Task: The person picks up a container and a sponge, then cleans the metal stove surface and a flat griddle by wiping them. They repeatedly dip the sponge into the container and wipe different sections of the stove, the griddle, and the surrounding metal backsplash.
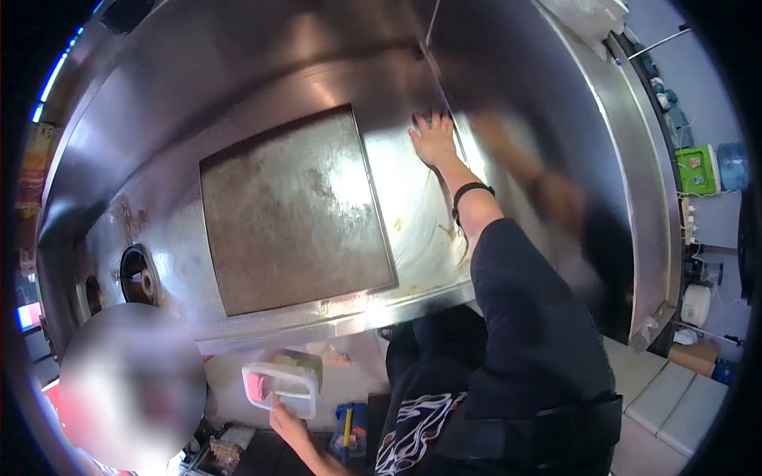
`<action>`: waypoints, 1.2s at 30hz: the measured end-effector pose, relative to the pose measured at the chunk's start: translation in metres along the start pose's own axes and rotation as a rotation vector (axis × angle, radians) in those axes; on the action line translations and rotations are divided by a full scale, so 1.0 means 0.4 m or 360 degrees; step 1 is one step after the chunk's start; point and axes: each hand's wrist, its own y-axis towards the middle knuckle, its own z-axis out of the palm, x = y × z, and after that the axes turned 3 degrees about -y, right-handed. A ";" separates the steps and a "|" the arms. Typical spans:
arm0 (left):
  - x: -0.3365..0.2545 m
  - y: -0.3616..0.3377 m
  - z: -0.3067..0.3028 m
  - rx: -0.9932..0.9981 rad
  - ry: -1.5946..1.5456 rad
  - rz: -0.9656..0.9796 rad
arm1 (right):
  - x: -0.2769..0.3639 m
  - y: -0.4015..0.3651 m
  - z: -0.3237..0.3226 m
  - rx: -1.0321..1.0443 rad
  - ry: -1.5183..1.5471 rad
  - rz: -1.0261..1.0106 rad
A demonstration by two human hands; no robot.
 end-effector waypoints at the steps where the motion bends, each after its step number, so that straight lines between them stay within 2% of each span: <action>1: -0.001 -0.003 -0.015 -0.0006 0.0027 -0.0016 | 0.024 -0.052 0.000 0.0078 -0.0015 -0.0074; 3: 0.004 -0.001 0.001 -0.0013 0.0038 -0.0038 | 0.095 -0.192 -0.018 0.0129 -0.0049 -0.0175; 5: -0.006 0.003 0.028 -0.0005 0.0102 -0.0116 | 0.156 -0.344 -0.039 0.0419 0.0156 -0.0906; 6: -0.013 0.000 0.024 0.0013 0.0203 -0.0194 | 0.156 -0.356 -0.041 0.0331 0.0195 -0.0904; 8: -0.005 0.018 0.025 0.0008 0.0206 -0.0081 | 0.124 -0.269 -0.036 0.0344 0.0253 -0.0979; 9: -0.025 0.015 0.028 0.0069 0.0321 -0.0077 | 0.111 -0.194 0.002 0.0289 0.0168 -0.0755; 10: -0.036 0.011 0.034 0.0127 0.0431 -0.0078 | 0.105 -0.151 -0.001 0.0284 0.0178 -0.0769; 12: -0.034 0.016 0.027 0.0134 0.0488 -0.0002 | 0.099 -0.144 -0.022 -0.0221 0.0216 -0.0173; 15: -0.039 0.034 0.037 0.0150 0.0556 0.0249 | 0.174 -0.319 -0.065 0.0505 0.0069 -0.0728; 16: -0.055 0.029 0.052 0.0149 0.0541 0.0253 | 0.167 -0.419 -0.081 0.0473 0.0092 -0.0932; 18: -0.104 0.010 0.059 0.0267 0.0605 0.0190 | 0.118 -0.536 -0.103 0.0377 0.0406 -0.1029; 20: -0.136 0.003 0.064 0.0307 0.0642 0.0262 | 0.037 -0.557 -0.092 0.0241 0.0342 -0.0953; 22: -0.173 -0.005 0.074 0.0344 0.0683 0.0328 | -0.013 -0.544 -0.098 0.0249 0.0089 -0.0342; 23: -0.194 -0.012 0.080 0.0408 0.0686 0.0387 | -0.017 -0.540 -0.099 0.0251 0.0093 -0.0353; 25: -0.211 0.011 0.095 0.0487 0.0807 0.0508 | 0.008 -0.516 -0.157 0.0630 0.0068 0.0042; 26: -0.213 0.035 0.106 0.0505 0.0933 0.0571 | 0.024 -0.503 -0.187 0.0642 0.0074 0.0022; 28: -0.252 0.035 0.145 0.0541 0.1028 0.0741 | 0.065 -0.479 -0.254 0.0959 0.0237 -0.0183; 30: -0.284 0.026 0.188 0.0513 0.1118 0.0785 | 0.076 -0.465 -0.315 0.0650 0.0804 -0.0229; 32: -0.304 0.022 0.234 0.0515 0.1185 0.0861 | 0.132 -0.460 -0.467 0.0415 0.1111 -0.0044; 34: -0.315 0.027 0.271 0.0515 0.1189 0.0909 | 0.206 -0.471 -0.627 0.0473 0.1236 -0.0055; 36: -0.328 0.017 0.302 0.0543 0.1197 0.0959 | 0.288 -0.517 -0.759 0.0354 0.1209 -0.0517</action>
